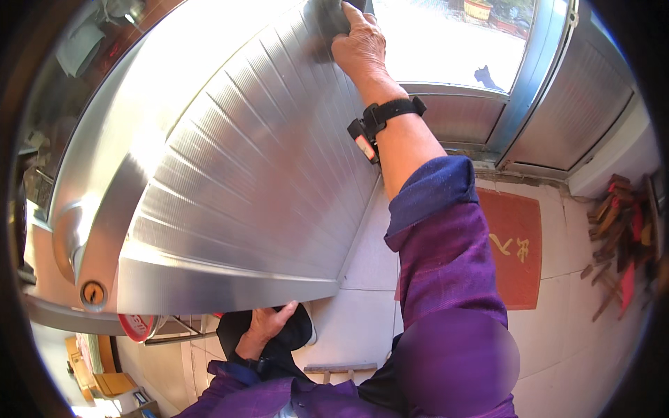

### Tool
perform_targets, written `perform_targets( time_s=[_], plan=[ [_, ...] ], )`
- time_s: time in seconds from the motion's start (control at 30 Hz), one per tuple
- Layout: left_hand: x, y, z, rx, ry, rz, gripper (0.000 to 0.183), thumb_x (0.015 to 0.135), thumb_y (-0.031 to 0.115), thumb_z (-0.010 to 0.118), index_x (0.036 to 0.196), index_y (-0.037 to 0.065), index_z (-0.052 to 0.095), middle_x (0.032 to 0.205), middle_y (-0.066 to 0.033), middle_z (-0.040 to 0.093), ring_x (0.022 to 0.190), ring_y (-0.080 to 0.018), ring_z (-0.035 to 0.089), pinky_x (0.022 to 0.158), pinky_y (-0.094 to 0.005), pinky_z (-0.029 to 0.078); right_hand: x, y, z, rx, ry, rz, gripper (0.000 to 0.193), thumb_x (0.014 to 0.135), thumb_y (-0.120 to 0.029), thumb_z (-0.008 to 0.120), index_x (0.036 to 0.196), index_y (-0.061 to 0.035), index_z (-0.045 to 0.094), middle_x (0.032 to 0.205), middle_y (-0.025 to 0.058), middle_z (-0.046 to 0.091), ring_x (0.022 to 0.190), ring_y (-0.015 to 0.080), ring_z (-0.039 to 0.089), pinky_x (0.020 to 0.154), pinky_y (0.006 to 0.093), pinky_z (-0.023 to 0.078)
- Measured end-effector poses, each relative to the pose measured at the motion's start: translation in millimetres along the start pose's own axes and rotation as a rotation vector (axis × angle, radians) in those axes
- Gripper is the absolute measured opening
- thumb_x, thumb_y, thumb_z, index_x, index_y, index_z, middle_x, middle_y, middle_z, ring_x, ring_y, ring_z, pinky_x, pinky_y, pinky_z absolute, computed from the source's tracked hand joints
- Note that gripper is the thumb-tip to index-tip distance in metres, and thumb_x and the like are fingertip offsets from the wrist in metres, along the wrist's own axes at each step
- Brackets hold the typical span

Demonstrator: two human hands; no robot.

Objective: The person wipes the surface of a metal door with a grey cloth, moving the cloth in circular and vertical motions across the door's panels and around the handle.

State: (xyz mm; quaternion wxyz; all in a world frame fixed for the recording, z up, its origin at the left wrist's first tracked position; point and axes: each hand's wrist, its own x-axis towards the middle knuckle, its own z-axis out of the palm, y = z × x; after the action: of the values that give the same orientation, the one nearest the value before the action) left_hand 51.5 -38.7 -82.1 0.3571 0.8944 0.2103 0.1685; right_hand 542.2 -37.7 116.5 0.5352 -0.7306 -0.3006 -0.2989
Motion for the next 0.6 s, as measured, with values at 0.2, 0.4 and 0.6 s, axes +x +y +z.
perform_targets(
  time_s=[0.2,0.4,0.6],
  plan=[
    [1.9,1.2,9.1,0.108,-0.041,0.119,0.025,0.085,0.021,0.08,0.103,0.006,0.074,0.098,-0.0145,0.072,0.092,-0.0347,0.068,0.085,-0.0469,0.054,-66.5,56.5,25.1,0.049,0.005,0.024,0.061,0.077,-0.001,0.056,0.138,-0.0069,0.06,0.12,0.0256,0.061,0.112,0.0478,0.06,0.097,0.0526,0.052],
    [-3.5,-2.3,11.7,-0.003,-0.102,-0.054,0.032,0.087,0.024,0.08,0.11,0.003,0.072,0.102,-0.0151,0.073,0.095,-0.0355,0.07,0.086,-0.0455,0.054,-364.5,81.5,8.7,-0.039,-0.522,0.859,0.033,0.078,-0.004,0.059,0.11,-0.0006,0.067,0.104,0.0296,0.07,0.099,0.0444,0.069,0.084,0.052,0.055],
    [-11.0,-15.5,21.5,0.015,-0.085,-0.14,0.042,0.085,0.03,0.077,0.116,0.003,0.069,0.103,-0.0199,0.075,0.099,-0.0424,0.07,0.088,-0.0498,0.054,-516.1,18.4,-61.8,0.249,-0.826,1.242,0.03,0.077,-0.001,0.069,0.106,0.0006,0.068,0.093,0.0127,0.07,0.083,0.0219,0.065,0.071,0.0401,0.053]
  ],
)
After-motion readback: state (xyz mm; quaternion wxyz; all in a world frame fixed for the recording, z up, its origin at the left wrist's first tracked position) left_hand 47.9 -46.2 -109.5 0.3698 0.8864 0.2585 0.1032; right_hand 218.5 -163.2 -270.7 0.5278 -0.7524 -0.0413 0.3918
